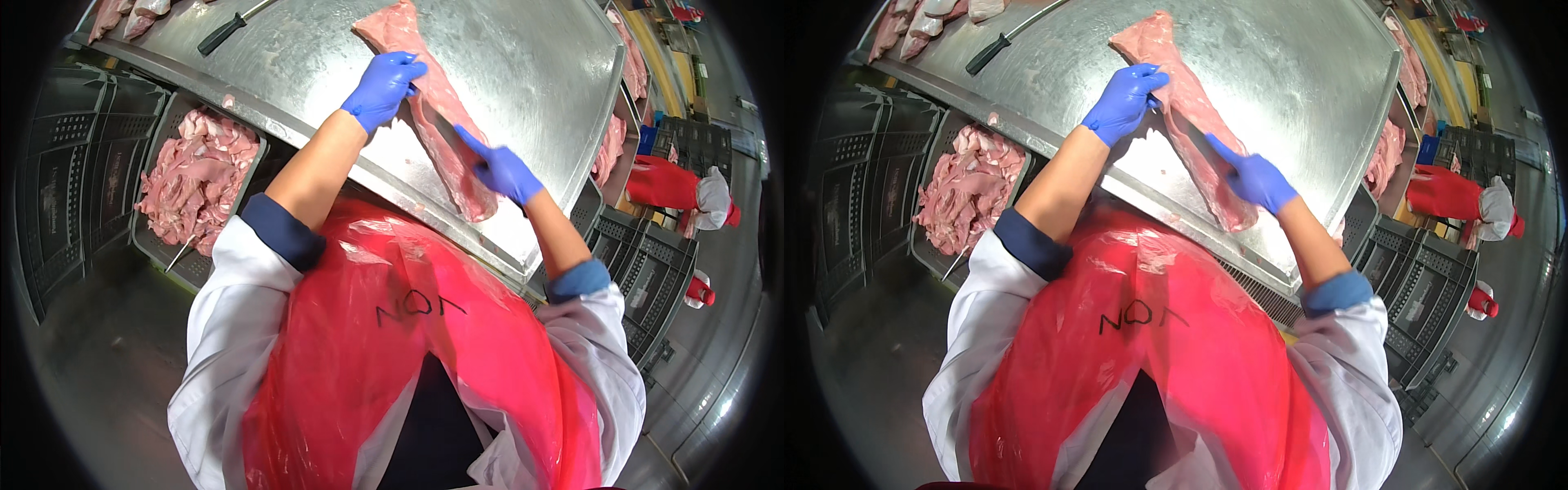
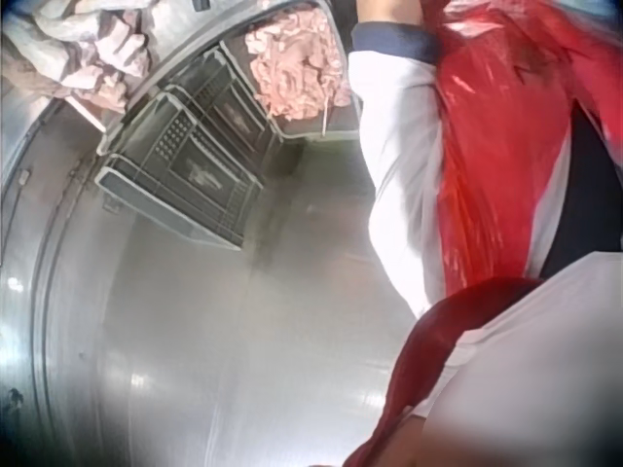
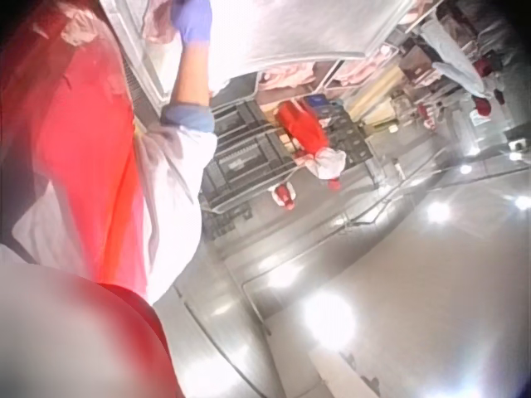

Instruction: The person uses a knife to trim fat and cut large pieces of raw meat on a stainless steel table. They repeatedly pick up pieces, slice off sections, and place the trimmed meat into a nearby crate.

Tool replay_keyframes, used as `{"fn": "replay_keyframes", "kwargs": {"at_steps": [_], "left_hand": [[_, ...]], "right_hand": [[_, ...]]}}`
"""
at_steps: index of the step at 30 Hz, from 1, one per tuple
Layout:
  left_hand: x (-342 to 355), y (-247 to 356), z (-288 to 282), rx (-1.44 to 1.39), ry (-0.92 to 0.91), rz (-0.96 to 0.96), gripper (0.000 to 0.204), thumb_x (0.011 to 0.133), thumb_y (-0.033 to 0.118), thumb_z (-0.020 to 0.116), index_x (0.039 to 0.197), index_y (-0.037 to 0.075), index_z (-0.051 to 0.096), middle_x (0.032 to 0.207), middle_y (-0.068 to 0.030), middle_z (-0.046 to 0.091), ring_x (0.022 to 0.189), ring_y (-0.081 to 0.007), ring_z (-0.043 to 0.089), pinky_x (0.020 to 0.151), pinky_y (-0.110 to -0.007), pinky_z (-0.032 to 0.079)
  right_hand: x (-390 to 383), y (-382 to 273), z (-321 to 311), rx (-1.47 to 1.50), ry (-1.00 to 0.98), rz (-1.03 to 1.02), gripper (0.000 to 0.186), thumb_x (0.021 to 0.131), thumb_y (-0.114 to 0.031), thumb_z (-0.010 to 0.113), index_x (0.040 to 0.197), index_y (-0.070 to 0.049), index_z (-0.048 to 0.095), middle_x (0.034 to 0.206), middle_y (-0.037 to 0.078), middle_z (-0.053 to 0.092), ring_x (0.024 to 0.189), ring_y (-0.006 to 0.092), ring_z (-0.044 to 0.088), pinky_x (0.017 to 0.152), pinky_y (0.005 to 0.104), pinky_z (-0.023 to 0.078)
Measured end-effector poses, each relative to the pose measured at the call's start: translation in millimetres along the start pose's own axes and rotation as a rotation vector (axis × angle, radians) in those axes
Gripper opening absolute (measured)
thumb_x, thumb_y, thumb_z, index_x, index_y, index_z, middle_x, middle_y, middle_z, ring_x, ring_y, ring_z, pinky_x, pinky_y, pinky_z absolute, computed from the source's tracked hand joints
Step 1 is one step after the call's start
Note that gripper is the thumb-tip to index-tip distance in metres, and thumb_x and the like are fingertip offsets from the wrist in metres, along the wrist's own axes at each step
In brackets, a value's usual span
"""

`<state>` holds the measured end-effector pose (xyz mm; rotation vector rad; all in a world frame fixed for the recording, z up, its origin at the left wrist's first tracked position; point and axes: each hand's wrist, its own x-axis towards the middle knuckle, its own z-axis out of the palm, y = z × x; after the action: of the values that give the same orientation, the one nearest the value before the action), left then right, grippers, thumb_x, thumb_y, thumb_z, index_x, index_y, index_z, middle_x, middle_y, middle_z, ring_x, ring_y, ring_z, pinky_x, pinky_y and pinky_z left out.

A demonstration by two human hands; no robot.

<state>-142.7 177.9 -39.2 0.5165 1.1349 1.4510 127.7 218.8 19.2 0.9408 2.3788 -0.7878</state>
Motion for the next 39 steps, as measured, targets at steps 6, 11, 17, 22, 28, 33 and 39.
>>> {"fn": "replay_keyframes", "kwargs": {"at_steps": [6, 11, 17, 22, 28, 33, 39], "left_hand": [[-30, 34, 34, -0.001, 0.088, 0.09, 0.017, 0.092, 0.017, 0.069, 0.1, 0.001, 0.067, 0.087, -0.0004, 0.063, 0.075, -0.0088, 0.058, 0.064, -0.023, 0.047], [-42, 36, 25, -0.25, 0.071, 0.106, 0.005, 0.091, 0.009, 0.068, 0.092, 0.005, 0.066, 0.08, 0.0004, 0.06, 0.069, -0.0084, 0.056, 0.059, -0.022, 0.044], [-36, 37, -15, -0.271, -0.106, 0.262, 0.007, 0.093, 0.01, 0.065, 0.094, 0.003, 0.067, 0.088, -0.0033, 0.064, 0.075, -0.0109, 0.06, 0.068, -0.024, 0.047], [-43, 39, -32, -0.523, -0.297, 0.166, 0.013, 0.096, 0.008, 0.061, 0.101, -0.004, 0.063, 0.094, -0.0087, 0.067, 0.081, -0.0162, 0.066, 0.082, -0.027, 0.056], [-40, 52, -96, -0.54, -0.159, 0.212, 0.016, 0.097, 0.004, 0.058, 0.109, -0.006, 0.06, 0.097, -0.0114, 0.065, 0.083, -0.0199, 0.066, 0.077, -0.028, 0.058], [-66, 68, -58, -0.581, 0.167, 0.134, 0.018, 0.098, 0.009, 0.057, 0.108, -0.006, 0.06, 0.09, -0.012, 0.065, 0.081, -0.0232, 0.066, 0.073, -0.031, 0.057], [-94, 124, -43, -0.349, 0.019, 0.236, 0.014, 0.098, 0.012, 0.056, 0.105, 0.003, 0.064, 0.092, -0.0088, 0.07, 0.078, -0.0199, 0.068, 0.061, -0.028, 0.055]], "right_hand": [[51, -16, -7, 0.024, 0.015, -0.089, 0.081, 0.089, -0.011, 0.053, 0.158, -0.041, 0.024, 0.088, 0.024, 0.069, 0.074, 0.0386, 0.069, 0.078, 0.0451, 0.054], [-21, 20, 6, 0.091, -0.073, -0.149, 0.078, 0.089, -0.011, 0.055, 0.158, -0.038, 0.029, 0.081, 0.02, 0.068, 0.068, 0.0326, 0.066, 0.076, 0.0398, 0.054], [-7, -26, -17, 0.041, -0.173, -0.036, 0.078, 0.088, -0.011, 0.057, 0.157, -0.038, 0.032, 0.085, 0.018, 0.07, 0.067, 0.0291, 0.067, 0.073, 0.04, 0.054], [-37, 8, 14, 0.012, -0.13, -0.226, 0.08, 0.088, -0.012, 0.051, 0.159, -0.036, 0.024, 0.087, 0.025, 0.069, 0.072, 0.0373, 0.069, 0.076, 0.0445, 0.055], [-59, 20, 61, -0.034, -0.017, -0.196, 0.078, 0.09, -0.014, 0.051, 0.16, -0.034, 0.02, 0.081, 0.026, 0.067, 0.068, 0.0425, 0.067, 0.066, 0.0492, 0.053], [-42, 19, 75, 0.009, 0.065, -0.206, 0.078, 0.092, -0.014, 0.054, 0.16, -0.033, 0.021, 0.08, 0.028, 0.066, 0.072, 0.0439, 0.067, 0.068, 0.0518, 0.052], [-88, 20, 92, 0.026, -0.064, -0.154, 0.077, 0.094, -0.014, 0.054, 0.16, -0.032, 0.018, 0.084, 0.029, 0.067, 0.073, 0.0462, 0.066, 0.069, 0.0524, 0.051]]}}
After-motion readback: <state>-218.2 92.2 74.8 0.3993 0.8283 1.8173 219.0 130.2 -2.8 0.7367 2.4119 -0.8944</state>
